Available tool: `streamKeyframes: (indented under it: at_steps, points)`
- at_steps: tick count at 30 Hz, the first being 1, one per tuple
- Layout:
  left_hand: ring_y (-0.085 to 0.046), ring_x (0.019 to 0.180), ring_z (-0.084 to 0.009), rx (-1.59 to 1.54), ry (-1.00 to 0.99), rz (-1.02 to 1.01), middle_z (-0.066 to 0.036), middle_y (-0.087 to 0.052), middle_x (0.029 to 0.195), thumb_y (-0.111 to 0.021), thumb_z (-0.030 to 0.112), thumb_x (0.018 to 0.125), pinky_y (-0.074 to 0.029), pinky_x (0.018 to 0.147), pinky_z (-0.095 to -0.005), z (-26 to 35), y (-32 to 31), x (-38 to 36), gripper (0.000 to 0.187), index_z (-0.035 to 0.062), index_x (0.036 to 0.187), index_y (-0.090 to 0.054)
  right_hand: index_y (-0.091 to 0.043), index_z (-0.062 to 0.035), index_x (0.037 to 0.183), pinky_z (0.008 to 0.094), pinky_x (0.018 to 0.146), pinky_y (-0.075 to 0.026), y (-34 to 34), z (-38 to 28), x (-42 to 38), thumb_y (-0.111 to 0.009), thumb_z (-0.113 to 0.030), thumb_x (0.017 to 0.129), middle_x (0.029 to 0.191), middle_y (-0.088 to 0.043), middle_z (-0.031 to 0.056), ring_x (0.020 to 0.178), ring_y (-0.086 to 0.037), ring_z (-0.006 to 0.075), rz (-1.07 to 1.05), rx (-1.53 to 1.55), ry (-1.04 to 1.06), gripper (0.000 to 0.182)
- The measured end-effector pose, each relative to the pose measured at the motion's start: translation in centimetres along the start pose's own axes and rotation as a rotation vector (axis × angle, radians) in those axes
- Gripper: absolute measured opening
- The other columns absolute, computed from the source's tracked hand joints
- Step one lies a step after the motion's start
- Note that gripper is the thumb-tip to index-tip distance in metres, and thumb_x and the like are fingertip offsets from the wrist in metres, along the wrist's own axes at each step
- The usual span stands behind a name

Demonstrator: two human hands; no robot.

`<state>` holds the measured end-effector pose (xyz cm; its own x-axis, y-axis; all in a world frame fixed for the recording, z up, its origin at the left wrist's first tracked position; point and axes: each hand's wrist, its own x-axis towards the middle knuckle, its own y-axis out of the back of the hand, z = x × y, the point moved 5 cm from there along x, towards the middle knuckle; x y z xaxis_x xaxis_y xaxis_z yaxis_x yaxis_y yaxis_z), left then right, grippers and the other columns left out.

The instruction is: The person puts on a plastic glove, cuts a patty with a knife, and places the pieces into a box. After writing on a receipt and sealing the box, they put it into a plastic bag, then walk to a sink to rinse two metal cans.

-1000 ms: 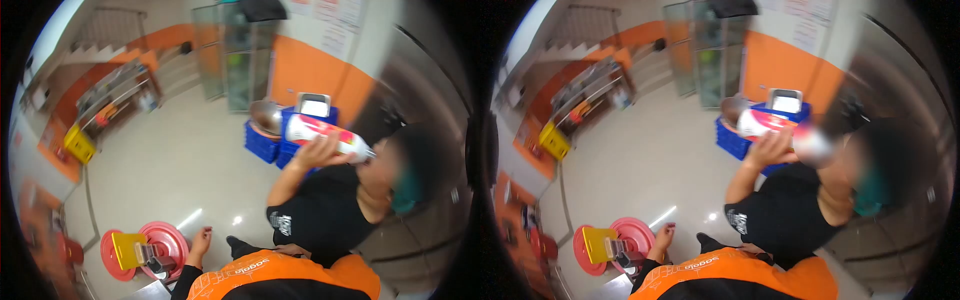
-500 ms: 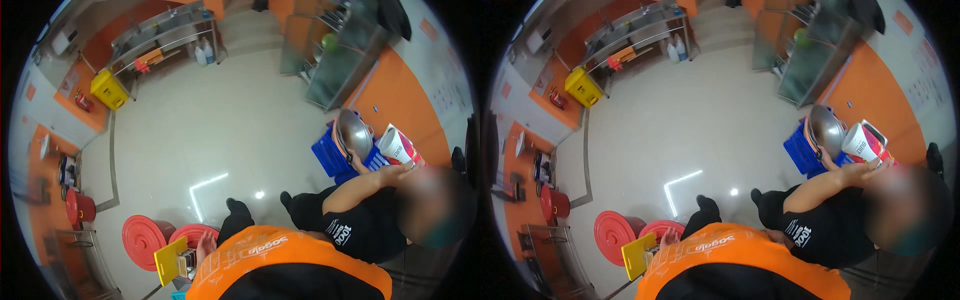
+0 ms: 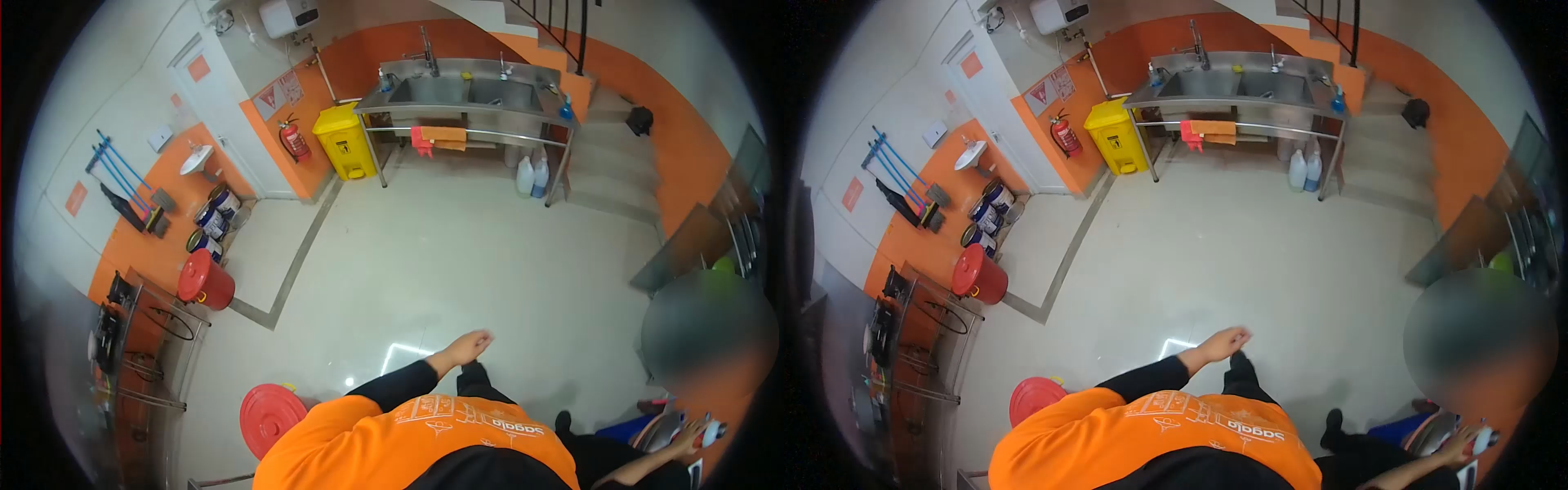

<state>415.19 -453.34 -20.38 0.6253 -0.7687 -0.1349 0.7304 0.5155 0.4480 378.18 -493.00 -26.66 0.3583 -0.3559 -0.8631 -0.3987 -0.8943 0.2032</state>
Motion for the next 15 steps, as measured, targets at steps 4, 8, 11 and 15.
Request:
streamKeyframes:
  at_steps: [4,8,11,15]
  points:
    - [-0.066,0.107,-0.0414,0.444,0.335,-0.416,-0.026,-0.070,0.109,-0.055,0.028,0.096,-0.051,0.094,-0.0497,-26.0,4.7,-6.0,0.033,0.0010,0.108,-0.070,-0.044,-0.0108,0.144,0.0517,0.106,-0.043,-4.8,-10.9,7.1,-0.067,-0.041,0.095,0.146,-0.046,0.0115,0.132,-0.047,0.0288,-0.166,-0.119,-0.253,0.062]
    - [-0.067,0.114,-0.0344,0.501,1.228,-0.041,-0.017,-0.070,0.122,-0.051,0.021,0.094,-0.053,0.097,-0.0443,-33.9,17.7,-21.6,0.032,0.0084,0.109,-0.076,-0.043,-0.0112,0.146,0.0534,0.107,-0.043,-11.9,-24.1,13.3,-0.067,-0.042,0.094,0.148,-0.045,0.0119,0.134,-0.046,0.0297,-0.365,-0.319,-0.405,0.064]
    - [-0.066,0.114,-0.0366,0.289,1.503,0.122,-0.019,-0.070,0.121,-0.051,0.022,0.094,-0.053,0.096,-0.0459,-36.4,23.5,-27.6,0.032,0.0077,0.110,-0.075,-0.043,-0.0115,0.147,0.0546,0.108,-0.042,-16.4,-36.4,21.3,-0.067,-0.042,0.094,0.150,-0.044,0.0122,0.136,-0.045,0.0303,-0.370,-0.394,-0.363,0.066]
    - [-0.065,0.113,-0.0395,0.060,1.558,0.171,-0.020,-0.070,0.120,-0.052,0.028,0.094,-0.052,0.097,-0.0476,-40.5,30.5,-19.5,0.035,0.0058,0.112,-0.072,-0.043,-0.0090,0.150,0.0457,0.102,-0.049,-23.9,-58.4,30.2,-0.052,-0.047,0.103,0.147,-0.049,0.0117,0.127,-0.054,0.0255,-0.152,-0.212,0.042,0.061]
